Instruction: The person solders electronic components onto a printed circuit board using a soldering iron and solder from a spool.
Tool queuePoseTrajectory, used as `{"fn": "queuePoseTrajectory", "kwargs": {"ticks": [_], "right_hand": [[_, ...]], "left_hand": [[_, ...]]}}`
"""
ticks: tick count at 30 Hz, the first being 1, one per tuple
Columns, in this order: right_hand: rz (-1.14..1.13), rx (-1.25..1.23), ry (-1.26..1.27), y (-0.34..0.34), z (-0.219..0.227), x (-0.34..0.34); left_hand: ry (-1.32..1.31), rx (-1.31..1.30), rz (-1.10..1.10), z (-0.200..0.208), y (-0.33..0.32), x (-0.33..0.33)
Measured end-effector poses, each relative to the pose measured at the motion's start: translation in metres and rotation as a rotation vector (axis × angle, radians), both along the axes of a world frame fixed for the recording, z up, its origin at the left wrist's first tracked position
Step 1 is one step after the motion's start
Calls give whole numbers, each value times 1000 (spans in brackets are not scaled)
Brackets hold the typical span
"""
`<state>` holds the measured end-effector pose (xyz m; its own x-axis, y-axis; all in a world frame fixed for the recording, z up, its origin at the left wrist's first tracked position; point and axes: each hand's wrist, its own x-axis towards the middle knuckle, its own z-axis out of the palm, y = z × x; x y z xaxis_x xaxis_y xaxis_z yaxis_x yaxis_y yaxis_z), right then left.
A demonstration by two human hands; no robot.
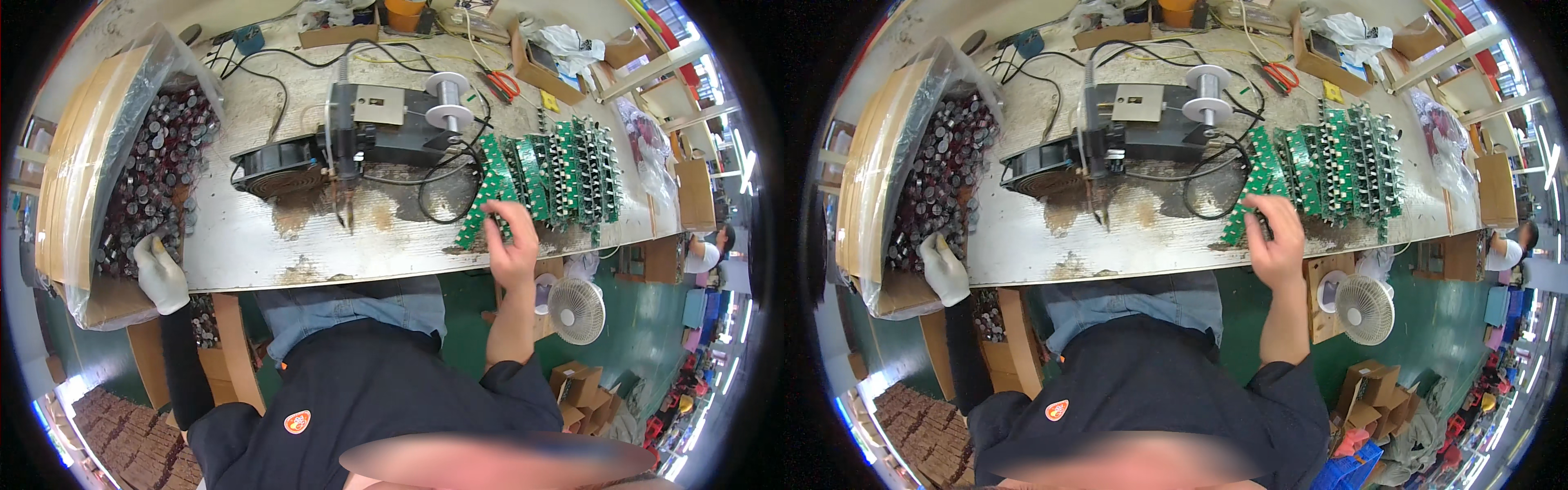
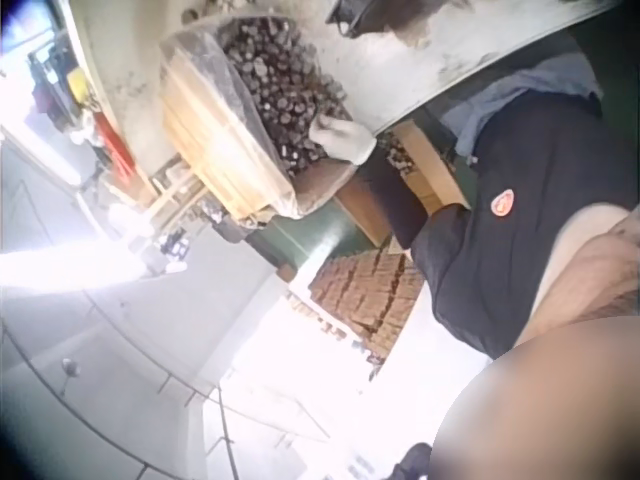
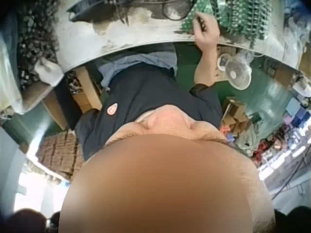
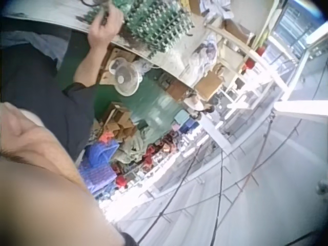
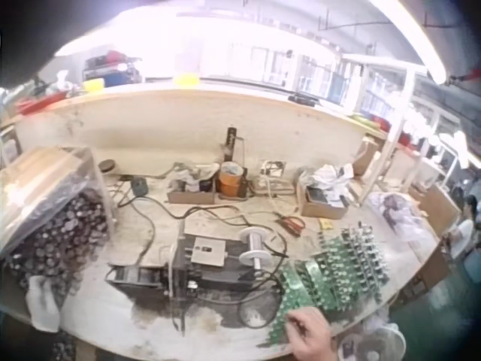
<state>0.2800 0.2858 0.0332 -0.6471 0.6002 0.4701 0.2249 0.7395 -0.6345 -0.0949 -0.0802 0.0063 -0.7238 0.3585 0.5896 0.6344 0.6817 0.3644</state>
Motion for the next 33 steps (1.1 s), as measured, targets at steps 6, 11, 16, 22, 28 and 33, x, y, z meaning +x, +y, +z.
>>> {"fn": "queuePoseTrajectory", "kwargs": {"ticks": [6,11,16,22,28,33], "right_hand": [[201,386,-572,-2,17,-28],[227,531,-742,-7,17,-25],[170,588,-631,-10,13,-32],[78,543,-323,-16,14,-31],[11,-20,345,-52,-21,-30],[93,-448,591,-59,-56,-13]], "left_hand": [[-372,666,-130,4,11,20],[-662,715,-239,25,31,48],[-848,732,-304,13,33,63],[-532,444,-232,-13,41,68],[-26,249,100,-29,41,79],[-298,420,114,-21,42,95]]}}
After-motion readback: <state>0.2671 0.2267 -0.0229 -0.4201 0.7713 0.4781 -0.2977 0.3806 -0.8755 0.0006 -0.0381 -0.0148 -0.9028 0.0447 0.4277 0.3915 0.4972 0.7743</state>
